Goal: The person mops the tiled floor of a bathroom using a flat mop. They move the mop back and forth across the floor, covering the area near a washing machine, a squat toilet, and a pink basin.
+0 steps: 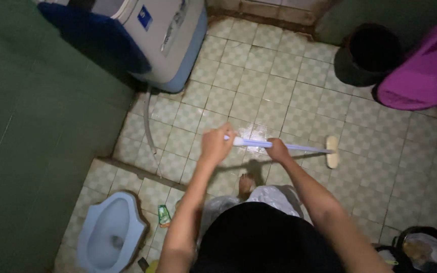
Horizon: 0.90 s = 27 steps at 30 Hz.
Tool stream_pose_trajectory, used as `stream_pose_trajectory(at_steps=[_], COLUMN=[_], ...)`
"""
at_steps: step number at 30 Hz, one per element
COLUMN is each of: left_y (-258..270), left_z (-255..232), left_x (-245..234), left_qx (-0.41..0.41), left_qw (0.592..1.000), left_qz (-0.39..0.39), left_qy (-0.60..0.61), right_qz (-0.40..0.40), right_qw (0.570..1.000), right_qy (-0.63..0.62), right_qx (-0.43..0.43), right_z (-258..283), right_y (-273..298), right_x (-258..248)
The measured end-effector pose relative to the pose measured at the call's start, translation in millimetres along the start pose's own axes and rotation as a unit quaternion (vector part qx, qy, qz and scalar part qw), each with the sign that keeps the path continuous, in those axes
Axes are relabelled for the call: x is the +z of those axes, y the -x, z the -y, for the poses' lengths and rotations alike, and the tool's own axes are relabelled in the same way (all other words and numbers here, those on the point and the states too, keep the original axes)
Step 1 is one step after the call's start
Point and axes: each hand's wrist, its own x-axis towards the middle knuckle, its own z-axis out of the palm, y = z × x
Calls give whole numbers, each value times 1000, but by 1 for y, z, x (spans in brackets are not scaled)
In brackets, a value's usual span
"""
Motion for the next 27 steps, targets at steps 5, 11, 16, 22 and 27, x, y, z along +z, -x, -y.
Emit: stream_pose_trajectory(at_steps=[5,11,16,22,27], left_y=[16,34,30,-8,-24], left_z=[29,48,73,19,-78], left_x=[-10,-113,-148,-117,-24], left_qx=[-79,-174,-85,0,40], left_qw=[997,953,928,950,983], left_qz=[4,-250,-358,-299,-159], left_qy=[10,-3,58,90,78], right_qz=[41,100,106,54,-77], right_qw=[997,986,963,983,993], right_qy=[70,-51,-131,-111,-86], right_qx=[-2,-122,-211,-138,-11], right_z=[2,164,236,191,33], right_y=[-22,-25,-7,8,23], right_x=[27,59,49,-13,-58])
